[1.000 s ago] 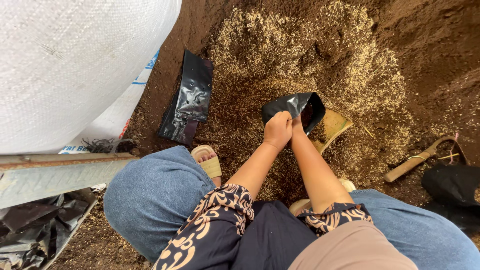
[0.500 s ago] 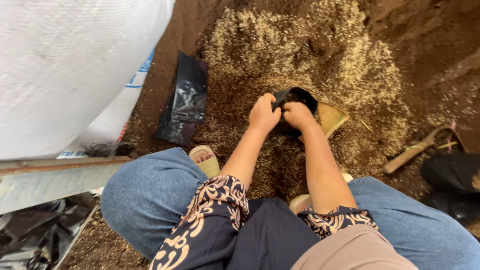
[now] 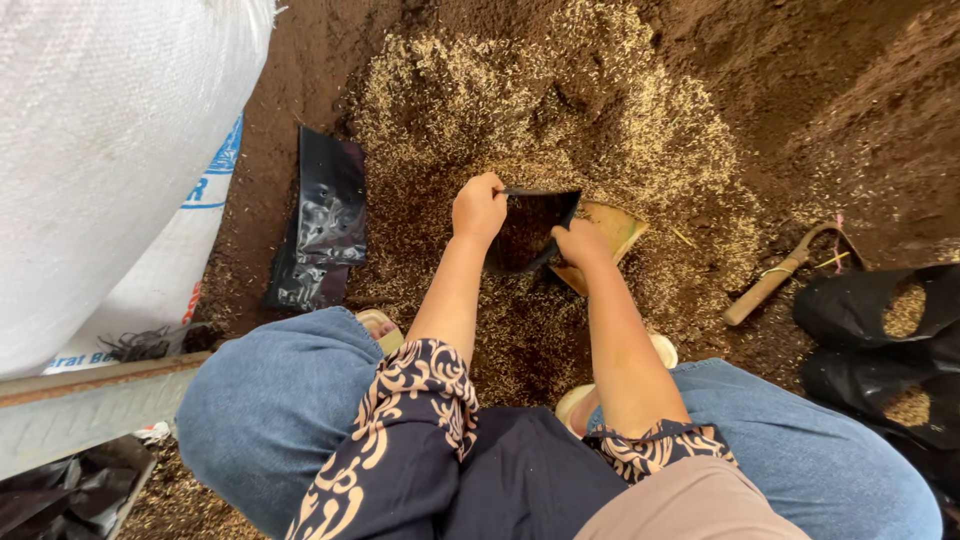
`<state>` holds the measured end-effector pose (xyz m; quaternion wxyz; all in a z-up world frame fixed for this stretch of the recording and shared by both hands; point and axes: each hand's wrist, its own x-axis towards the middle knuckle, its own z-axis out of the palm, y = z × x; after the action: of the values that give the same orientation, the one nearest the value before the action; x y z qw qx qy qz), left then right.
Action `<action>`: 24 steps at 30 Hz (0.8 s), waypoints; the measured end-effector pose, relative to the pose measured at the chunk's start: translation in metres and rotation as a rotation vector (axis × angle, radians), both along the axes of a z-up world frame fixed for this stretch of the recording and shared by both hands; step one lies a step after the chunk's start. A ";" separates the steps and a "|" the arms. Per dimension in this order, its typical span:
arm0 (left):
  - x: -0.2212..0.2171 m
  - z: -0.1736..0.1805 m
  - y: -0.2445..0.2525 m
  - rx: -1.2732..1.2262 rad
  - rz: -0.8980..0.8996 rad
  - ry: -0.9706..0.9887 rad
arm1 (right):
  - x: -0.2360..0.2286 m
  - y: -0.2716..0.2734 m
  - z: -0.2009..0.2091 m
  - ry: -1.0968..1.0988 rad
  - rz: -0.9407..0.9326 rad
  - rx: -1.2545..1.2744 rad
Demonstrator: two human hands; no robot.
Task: The person scoops soil from a large pile using a small scoop and fills black plastic nursery bags. The person repeatedly scoops soil, pours it into the bags, and adjusts the bags to ensure they are filled.
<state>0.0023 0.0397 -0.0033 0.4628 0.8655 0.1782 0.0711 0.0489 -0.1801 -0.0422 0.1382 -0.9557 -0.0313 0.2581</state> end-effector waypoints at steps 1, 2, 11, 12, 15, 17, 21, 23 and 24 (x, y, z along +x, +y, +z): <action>-0.005 0.001 0.006 -0.038 -0.001 0.060 | 0.005 0.002 0.006 -0.045 -0.024 0.028; -0.010 0.002 0.012 -0.075 0.003 0.120 | 0.010 0.006 0.016 -0.088 -0.045 0.057; -0.048 0.006 0.039 -0.160 -0.249 0.538 | 0.016 0.041 0.065 -0.378 -0.121 0.115; -0.047 0.008 0.038 -0.119 -0.232 0.527 | 0.014 0.041 0.064 -0.412 -0.091 0.084; -0.041 0.013 0.030 -0.021 -0.185 0.486 | 0.011 0.035 0.065 -0.693 -0.060 0.010; -0.027 0.017 0.025 0.020 -0.156 0.434 | 0.015 0.037 0.069 -0.550 -0.142 0.281; -0.005 0.009 0.006 0.205 -0.081 0.034 | 0.016 0.046 0.062 -0.377 0.105 0.379; 0.004 0.001 -0.001 0.252 -0.023 -0.205 | 0.015 0.055 0.044 -0.332 0.233 0.359; 0.007 -0.003 -0.003 0.218 -0.021 -0.228 | 0.016 0.060 0.031 -0.309 0.295 0.354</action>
<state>0.0096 0.0370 -0.0062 0.3839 0.8987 0.1069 0.1830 0.0645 -0.1203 -0.0110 0.2576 -0.9297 -0.2357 0.1170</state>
